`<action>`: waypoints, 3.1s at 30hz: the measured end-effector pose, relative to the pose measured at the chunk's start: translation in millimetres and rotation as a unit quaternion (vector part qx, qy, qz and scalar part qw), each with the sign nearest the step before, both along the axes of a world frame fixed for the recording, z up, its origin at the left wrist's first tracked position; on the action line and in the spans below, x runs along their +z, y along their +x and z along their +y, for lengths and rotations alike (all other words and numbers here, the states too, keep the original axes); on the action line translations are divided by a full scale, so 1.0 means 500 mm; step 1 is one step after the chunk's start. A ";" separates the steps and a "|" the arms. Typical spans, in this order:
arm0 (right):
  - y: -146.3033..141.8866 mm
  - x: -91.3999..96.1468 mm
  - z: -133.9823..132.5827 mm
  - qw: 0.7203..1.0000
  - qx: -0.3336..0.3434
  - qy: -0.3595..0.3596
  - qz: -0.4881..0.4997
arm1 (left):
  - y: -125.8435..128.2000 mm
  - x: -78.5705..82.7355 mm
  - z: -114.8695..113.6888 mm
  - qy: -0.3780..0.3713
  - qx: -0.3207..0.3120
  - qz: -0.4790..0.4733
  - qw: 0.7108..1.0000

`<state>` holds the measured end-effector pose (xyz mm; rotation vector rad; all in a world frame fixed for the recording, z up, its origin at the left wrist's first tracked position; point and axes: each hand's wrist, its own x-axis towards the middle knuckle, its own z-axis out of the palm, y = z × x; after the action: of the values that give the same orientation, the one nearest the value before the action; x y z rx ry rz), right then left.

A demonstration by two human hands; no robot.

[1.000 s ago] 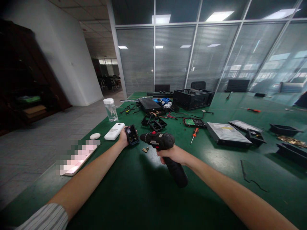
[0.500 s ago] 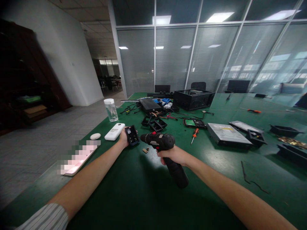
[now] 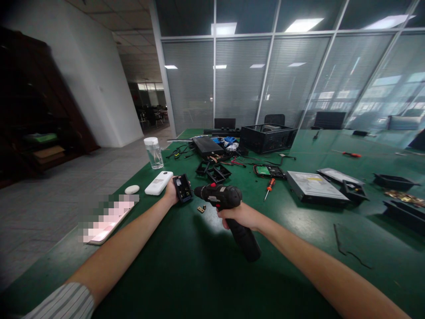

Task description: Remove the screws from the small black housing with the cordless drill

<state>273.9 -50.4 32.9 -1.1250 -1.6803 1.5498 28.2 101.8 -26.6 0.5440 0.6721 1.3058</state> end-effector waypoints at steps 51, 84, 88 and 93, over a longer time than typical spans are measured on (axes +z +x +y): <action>0.001 0.002 -0.002 1.000 -0.002 0.005 -0.010 | 0.003 0.009 -0.005 -0.017 0.006 -0.012 1.000; 0.002 -0.005 0.001 1.000 -0.001 0.009 0.003 | 0.001 0.006 -0.005 -0.007 0.006 -0.003 1.000; 0.003 -0.005 0.002 1.000 0.002 0.006 -0.001 | 0.001 0.005 -0.003 -0.007 0.005 -0.008 1.000; 0.002 -0.001 0.000 1.000 0.002 0.010 -0.001 | 0.000 0.003 -0.002 -0.007 0.001 -0.010 1.000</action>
<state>274.9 -50.3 32.2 -1.1154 -1.6967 1.5312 28.2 100.7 -25.3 0.5195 0.6655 1.3064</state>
